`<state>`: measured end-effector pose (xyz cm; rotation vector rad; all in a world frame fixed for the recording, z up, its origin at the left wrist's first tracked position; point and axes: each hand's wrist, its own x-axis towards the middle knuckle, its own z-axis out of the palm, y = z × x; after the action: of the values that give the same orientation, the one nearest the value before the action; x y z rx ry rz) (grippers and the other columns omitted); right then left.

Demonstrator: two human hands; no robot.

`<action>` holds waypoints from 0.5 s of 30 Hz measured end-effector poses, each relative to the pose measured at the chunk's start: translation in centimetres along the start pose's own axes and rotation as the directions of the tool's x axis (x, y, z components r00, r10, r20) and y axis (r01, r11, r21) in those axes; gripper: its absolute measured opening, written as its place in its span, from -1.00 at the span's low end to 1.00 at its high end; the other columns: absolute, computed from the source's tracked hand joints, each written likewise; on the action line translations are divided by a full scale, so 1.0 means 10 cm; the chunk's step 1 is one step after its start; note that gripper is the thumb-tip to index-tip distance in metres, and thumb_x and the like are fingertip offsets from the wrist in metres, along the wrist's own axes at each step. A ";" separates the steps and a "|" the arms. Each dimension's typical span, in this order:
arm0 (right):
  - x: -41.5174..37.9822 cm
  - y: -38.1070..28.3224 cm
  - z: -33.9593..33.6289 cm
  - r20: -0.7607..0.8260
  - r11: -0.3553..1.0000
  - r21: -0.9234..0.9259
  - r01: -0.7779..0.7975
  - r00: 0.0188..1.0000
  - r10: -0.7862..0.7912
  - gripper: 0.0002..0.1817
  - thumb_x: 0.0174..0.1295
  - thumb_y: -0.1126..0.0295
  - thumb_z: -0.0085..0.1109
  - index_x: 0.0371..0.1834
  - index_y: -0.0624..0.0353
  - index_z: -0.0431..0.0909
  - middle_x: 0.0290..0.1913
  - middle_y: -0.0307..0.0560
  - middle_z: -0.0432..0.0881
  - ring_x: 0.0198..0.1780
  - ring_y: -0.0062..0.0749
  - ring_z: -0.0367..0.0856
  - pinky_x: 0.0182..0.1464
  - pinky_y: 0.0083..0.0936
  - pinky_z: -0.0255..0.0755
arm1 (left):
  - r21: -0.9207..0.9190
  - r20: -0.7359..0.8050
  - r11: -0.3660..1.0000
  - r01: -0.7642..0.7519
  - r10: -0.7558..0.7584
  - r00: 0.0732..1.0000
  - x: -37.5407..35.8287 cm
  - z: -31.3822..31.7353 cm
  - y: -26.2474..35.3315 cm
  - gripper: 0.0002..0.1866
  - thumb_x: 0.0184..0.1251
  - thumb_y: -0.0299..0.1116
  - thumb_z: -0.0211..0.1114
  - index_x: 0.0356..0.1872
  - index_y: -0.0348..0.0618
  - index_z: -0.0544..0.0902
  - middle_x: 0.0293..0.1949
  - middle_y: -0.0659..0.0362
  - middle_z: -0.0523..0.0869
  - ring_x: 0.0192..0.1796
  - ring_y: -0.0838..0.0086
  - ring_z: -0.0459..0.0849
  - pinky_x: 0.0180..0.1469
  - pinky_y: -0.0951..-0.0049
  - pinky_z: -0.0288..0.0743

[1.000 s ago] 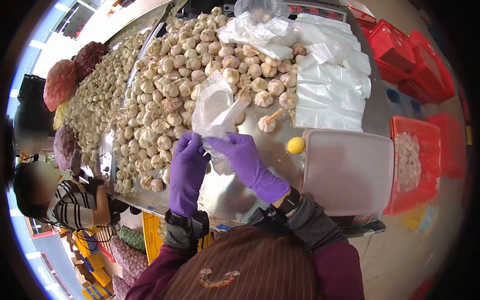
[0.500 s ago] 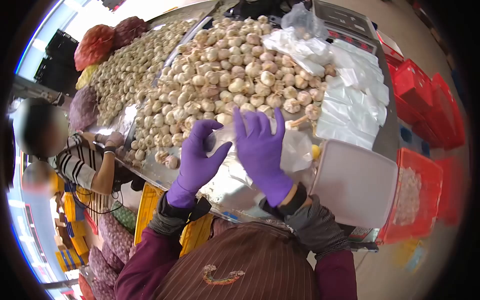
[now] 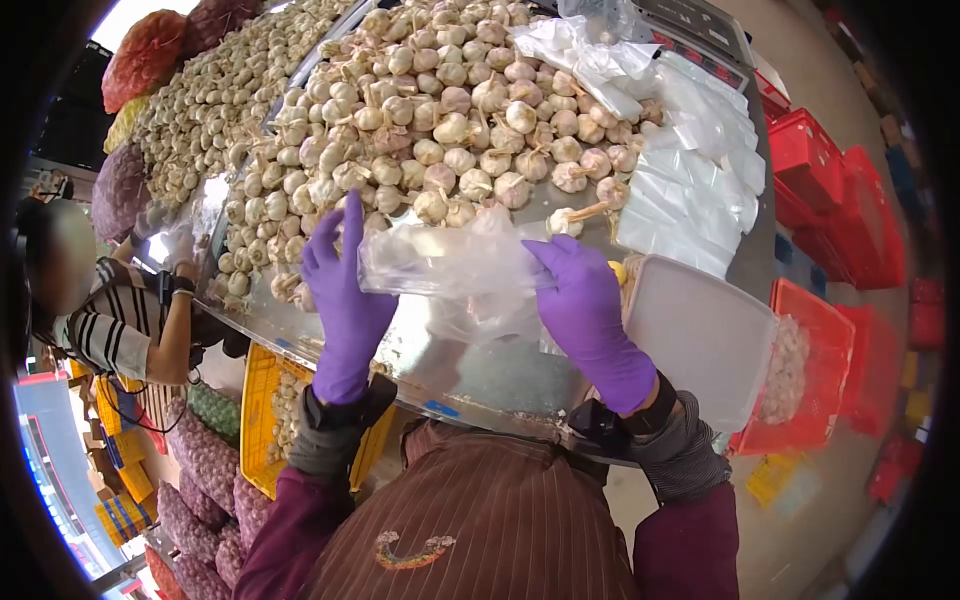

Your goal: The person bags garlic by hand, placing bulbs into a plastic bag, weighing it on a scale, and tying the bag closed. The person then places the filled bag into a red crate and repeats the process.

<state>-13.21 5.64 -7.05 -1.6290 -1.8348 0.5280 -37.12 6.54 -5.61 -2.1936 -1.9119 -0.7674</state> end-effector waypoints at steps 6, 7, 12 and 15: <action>-0.11 0.57 -0.44 0.210 0.951 0.055 -0.303 0.935 0.286 -0.70 0.01 0.40 0.14 -0.14 0.18 0.54 -0.17 -0.10 0.60 -0.19 -0.26 0.57 -0.15 -0.39 0.45 | -0.834 0.552 -0.132 0.536 -0.190 0.812 -0.28 -0.46 -0.21 -0.80 0.10 -0.46 0.16 -0.24 -0.29 0.58 -0.26 0.06 0.62 -0.11 0.33 0.56 -0.04 0.39 0.40; -0.19 0.55 -0.52 0.447 0.759 0.433 -0.486 0.847 0.288 -0.68 0.02 0.40 0.17 -0.12 0.20 0.51 -0.15 -0.12 0.58 -0.16 -0.34 0.57 -0.11 -0.44 0.45 | -0.715 0.674 -0.475 0.513 -0.271 0.688 -0.45 -0.57 -0.30 -0.77 0.16 -0.45 0.11 -0.20 -0.34 0.57 -0.22 0.05 0.62 -0.09 0.32 0.56 -0.01 0.40 0.42; -0.71 0.34 0.08 0.637 0.438 0.586 -0.682 0.722 0.272 -0.68 0.16 0.45 0.02 0.00 0.27 0.44 -0.11 -0.10 0.58 -0.11 -0.40 0.55 0.02 -0.50 0.42 | -0.608 0.720 -0.168 0.776 -0.529 0.449 -1.13 -0.28 -0.45 -0.58 0.13 -0.50 0.17 0.07 -0.33 0.45 -0.08 0.11 0.59 -0.12 0.44 0.59 -0.04 0.52 0.50; -0.76 0.78 0.93 0.504 0.896 0.191 -0.400 0.824 0.261 -0.61 0.07 0.59 0.11 0.04 0.25 0.46 -0.09 -0.11 0.59 -0.08 -0.48 0.54 0.01 -0.55 0.40 | -0.357 0.784 0.365 0.860 -0.384 0.489 -1.32 0.22 -0.52 -0.49 0.10 -0.52 0.22 0.15 -0.27 0.39 -0.07 0.21 0.59 -0.14 0.57 0.57 -0.13 0.57 0.51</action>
<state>-13.45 0.38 -20.38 -1.7246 -1.6753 1.3899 -42.30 -3.31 -14.72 -2.0366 -3.5222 -1.2562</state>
